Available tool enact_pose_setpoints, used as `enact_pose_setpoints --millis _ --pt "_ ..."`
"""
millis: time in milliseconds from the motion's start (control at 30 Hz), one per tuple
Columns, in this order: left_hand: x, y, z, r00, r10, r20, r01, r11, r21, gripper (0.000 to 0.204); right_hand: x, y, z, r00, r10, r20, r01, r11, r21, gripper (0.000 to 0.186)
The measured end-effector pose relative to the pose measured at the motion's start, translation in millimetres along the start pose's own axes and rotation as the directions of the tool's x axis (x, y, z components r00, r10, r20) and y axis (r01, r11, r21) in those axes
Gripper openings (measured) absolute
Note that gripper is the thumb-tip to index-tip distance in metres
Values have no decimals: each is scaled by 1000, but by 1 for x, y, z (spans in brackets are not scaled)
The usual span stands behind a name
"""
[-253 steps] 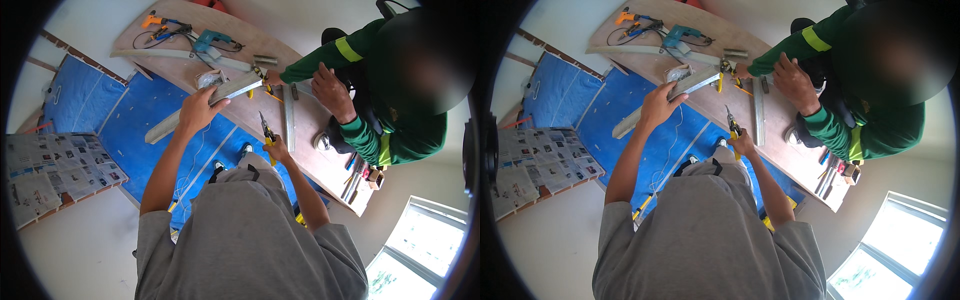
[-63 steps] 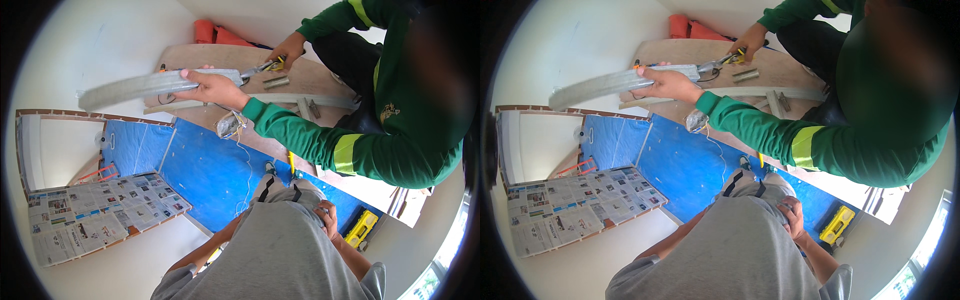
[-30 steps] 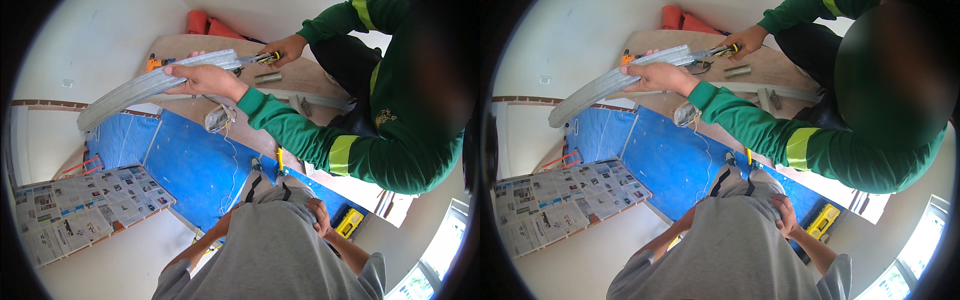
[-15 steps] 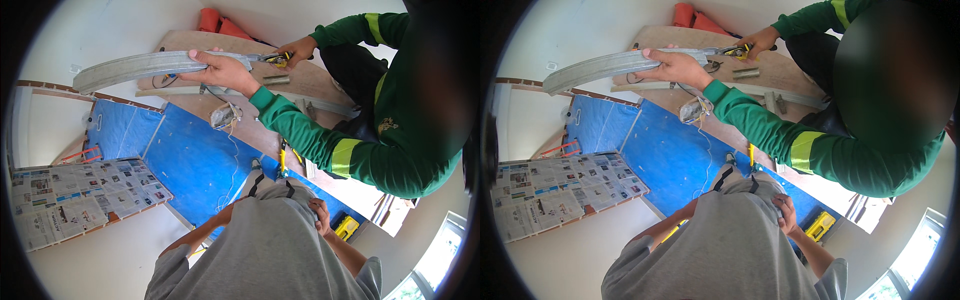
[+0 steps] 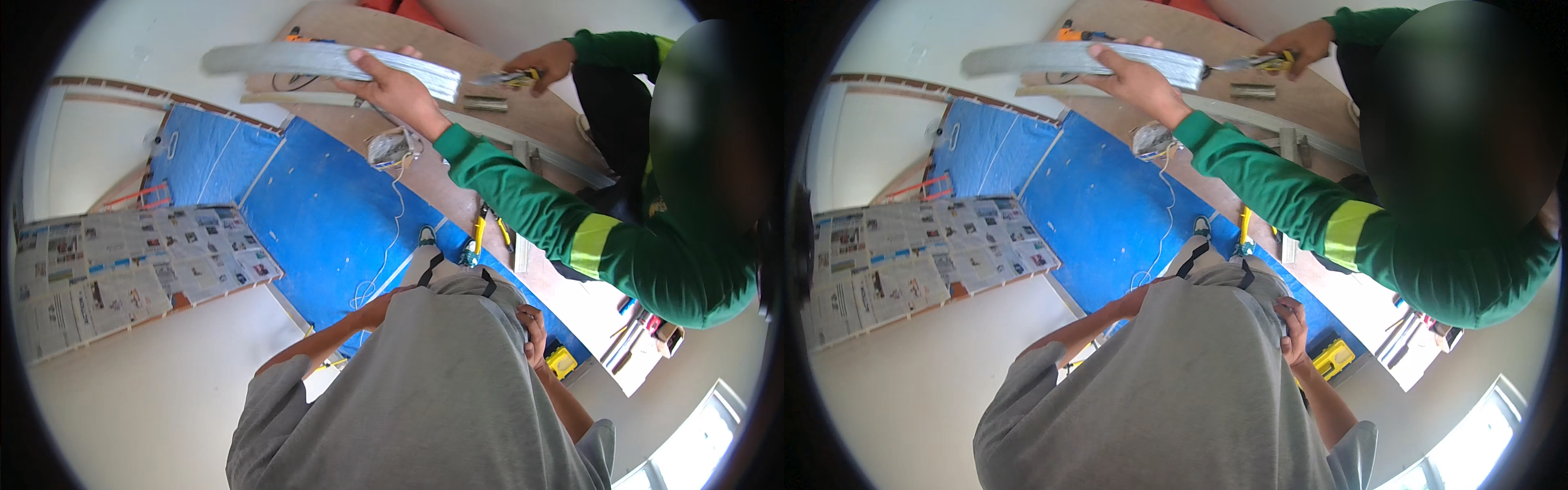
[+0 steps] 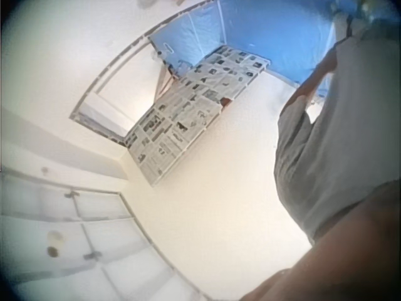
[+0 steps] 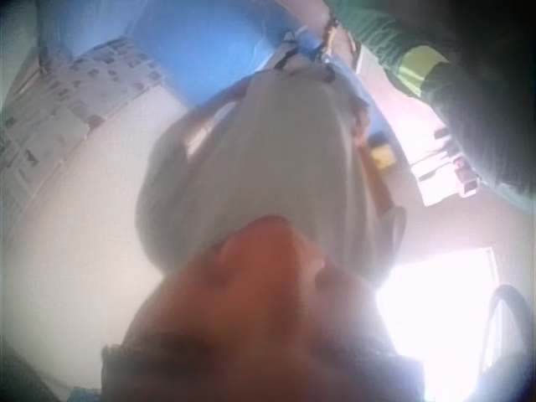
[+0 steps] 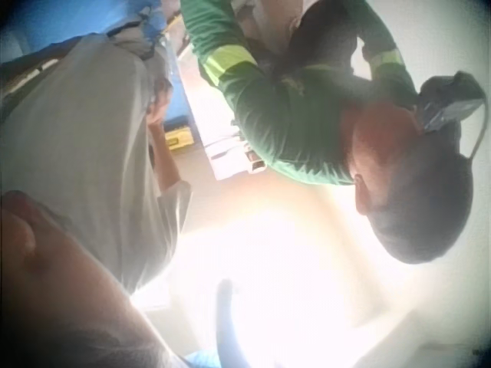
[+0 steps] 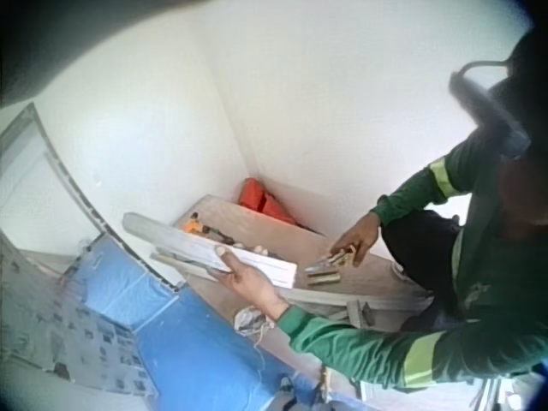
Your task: The person uses tin snips to cut a long metal profile into shorter pieces. They repeatedly position the profile, cut it, and hand the cut piece to a coworker. The process continues with multiple cuts and handoffs throughout the clip.
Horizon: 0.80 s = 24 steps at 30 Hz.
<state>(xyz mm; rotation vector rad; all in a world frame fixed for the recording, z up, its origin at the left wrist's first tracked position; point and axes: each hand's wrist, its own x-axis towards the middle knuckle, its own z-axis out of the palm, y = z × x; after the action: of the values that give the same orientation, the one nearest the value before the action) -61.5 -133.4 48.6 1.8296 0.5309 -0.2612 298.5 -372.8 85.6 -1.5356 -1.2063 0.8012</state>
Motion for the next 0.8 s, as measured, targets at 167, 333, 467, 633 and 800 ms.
enact_pose_setpoints --millis 167,333,467,633,800 --pt "-2 -1 0 999 16 31 -22 981 194 79 2 1 5 1000 -17 25 17 1000 -6 88" --pt "-10 -31 9 996 64 68 -78 968 239 78 -1 -6 12 999 -32 9 32 999 -25 90" --pt "-22 -53 15 994 87 67 -99 973 208 78 -15 -15 24 999 -30 -16 29 998 -53 91" --pt "-49 -52 16 983 118 140 -143 973 183 78 -58 -22 43 996 88 10 -87 992 -94 100" --pt "-71 -42 18 970 145 194 -180 967 179 78 -106 -32 64 991 131 -29 -134 967 -217 43"
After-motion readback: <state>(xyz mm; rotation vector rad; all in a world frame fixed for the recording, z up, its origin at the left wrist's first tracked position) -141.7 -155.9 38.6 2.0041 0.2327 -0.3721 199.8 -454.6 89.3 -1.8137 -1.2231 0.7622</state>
